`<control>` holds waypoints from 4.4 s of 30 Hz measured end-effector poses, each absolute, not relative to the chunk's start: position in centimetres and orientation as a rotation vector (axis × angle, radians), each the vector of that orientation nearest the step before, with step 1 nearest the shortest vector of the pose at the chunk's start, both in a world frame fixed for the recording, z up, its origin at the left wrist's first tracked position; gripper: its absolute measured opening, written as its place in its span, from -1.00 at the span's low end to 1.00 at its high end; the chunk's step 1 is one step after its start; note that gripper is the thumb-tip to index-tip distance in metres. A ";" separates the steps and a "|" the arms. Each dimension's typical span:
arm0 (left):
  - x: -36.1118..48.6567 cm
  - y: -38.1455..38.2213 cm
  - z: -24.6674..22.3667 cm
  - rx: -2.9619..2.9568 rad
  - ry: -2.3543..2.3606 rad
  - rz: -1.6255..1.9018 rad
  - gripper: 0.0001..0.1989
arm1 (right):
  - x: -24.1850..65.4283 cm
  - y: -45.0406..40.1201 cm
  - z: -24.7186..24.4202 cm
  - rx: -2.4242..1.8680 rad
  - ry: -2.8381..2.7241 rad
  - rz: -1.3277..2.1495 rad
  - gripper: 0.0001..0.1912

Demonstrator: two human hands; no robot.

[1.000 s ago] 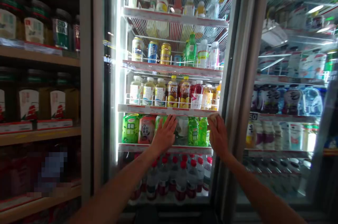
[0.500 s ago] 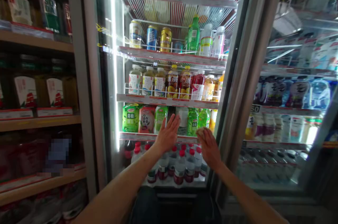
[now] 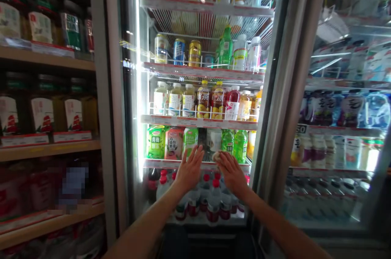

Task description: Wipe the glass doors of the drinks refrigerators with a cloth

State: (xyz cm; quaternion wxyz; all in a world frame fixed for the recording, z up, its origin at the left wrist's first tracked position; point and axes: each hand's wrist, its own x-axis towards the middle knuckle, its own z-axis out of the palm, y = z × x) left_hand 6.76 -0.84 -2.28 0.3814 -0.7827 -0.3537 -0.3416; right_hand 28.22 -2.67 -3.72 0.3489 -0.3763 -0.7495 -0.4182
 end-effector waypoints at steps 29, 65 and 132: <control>4.8 -2.0 0.6 -2.179 -0.945 -1.625 -0.49 | 18.7 -0.6 -1.2 -0.824 -2.094 -0.981 -0.40; 4.6 4.2 4.0 -1.936 -0.589 -1.334 -0.54 | 29.3 1.0 4.9 -0.889 -1.626 -1.289 -0.54; -2.1 5.9 8.4 -1.638 -0.670 -1.421 -0.47 | 29.3 1.0 5.1 -0.888 -1.632 -1.278 -0.55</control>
